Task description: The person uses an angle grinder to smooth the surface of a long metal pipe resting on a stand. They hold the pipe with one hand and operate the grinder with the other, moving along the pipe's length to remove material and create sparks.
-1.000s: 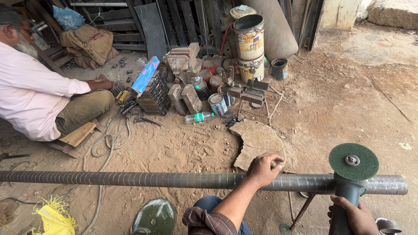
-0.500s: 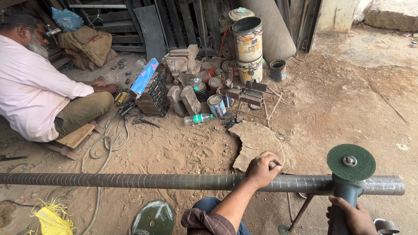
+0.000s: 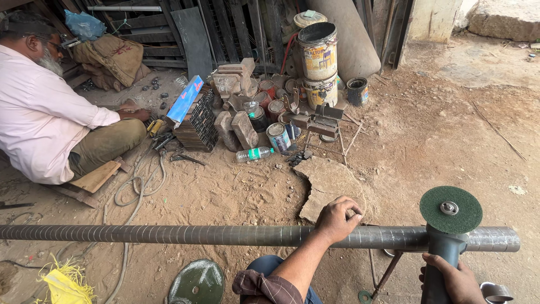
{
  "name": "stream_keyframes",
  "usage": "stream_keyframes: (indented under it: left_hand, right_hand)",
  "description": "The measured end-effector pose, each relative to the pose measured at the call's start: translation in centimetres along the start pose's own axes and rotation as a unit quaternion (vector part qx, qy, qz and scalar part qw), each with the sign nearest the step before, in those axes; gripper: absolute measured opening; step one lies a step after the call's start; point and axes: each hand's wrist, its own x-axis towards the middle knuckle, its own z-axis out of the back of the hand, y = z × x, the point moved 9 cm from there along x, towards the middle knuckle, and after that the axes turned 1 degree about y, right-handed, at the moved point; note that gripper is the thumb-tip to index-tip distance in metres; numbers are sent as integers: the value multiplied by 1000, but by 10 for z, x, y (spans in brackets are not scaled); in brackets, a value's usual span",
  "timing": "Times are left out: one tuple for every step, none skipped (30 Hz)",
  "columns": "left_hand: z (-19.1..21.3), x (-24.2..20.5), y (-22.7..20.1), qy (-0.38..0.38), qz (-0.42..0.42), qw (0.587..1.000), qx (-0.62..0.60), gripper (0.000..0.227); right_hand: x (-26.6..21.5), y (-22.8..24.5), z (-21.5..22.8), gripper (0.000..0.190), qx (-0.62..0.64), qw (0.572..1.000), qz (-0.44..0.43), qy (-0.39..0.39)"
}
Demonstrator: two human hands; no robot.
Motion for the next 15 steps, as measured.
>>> stream_keyframes:
  left_hand:
    - [1, 0, -1, 0, 0, 1000, -2, 6]
    - [1, 0, -1, 0, 0, 1000, -4, 6]
    - [2, -1, -3, -1, -1, 1000, -4, 6]
    - [3, -1, -3, -3, -1, 1000, -4, 6]
    - [4, -1, -4, -4, -2, 1000, -4, 6]
    - [4, -2, -5, -3, -2, 1000, -5, 6]
    - [4, -2, -6, -3, -3, 1000, -5, 6]
    - [5, -2, -7, -2, -3, 1000, -6, 6]
    - [5, -2, -6, -1, 0, 1000, -7, 6]
    - [5, -2, -6, 0, 3, 1000, -8, 6]
    - [5, -2, -6, 2, 6, 1000, -10, 6]
    - [6, -2, -7, 0, 3, 1000, -7, 6]
    - [6, -2, -7, -1, -1, 1000, -5, 6]
    - [6, -2, -8, -3, -4, 1000, -3, 6]
    - [6, -3, -8, -3, -4, 1000, -4, 6]
  right_hand:
    - [0, -1, 0, 64, 2, 1000, -2, -2]
    - [0, 0, 0, 65, 3, 1000, 0, -1]
    - [0, 0, 0, 65, 4, 1000, 1, 0]
    - [0, 0, 0, 65, 5, 1000, 3, 2]
    - [0, 0, 0, 65, 6, 1000, 5, 1]
    - [0, 0, 0, 65, 6, 1000, 6, 1]
    - [1, 1, 0, 65, 6, 1000, 8, 0]
    - [1, 1, 0, 65, 2, 1000, 7, 0]
    - [2, 1, 0, 65, -2, 1000, 6, 0]
    - [2, 1, 1, 65, -6, 1000, 5, 0]
    - [3, 0, 1, 65, -8, 1000, 2, 0]
    - [3, 0, 1, 66, -9, 1000, -1, 0]
    - [3, -1, 1, 66, -11, 1000, -5, 1]
    - [3, -1, 1, 66, -10, 1000, -7, 3]
    - [3, -1, 0, 66, -9, 1000, -9, 5]
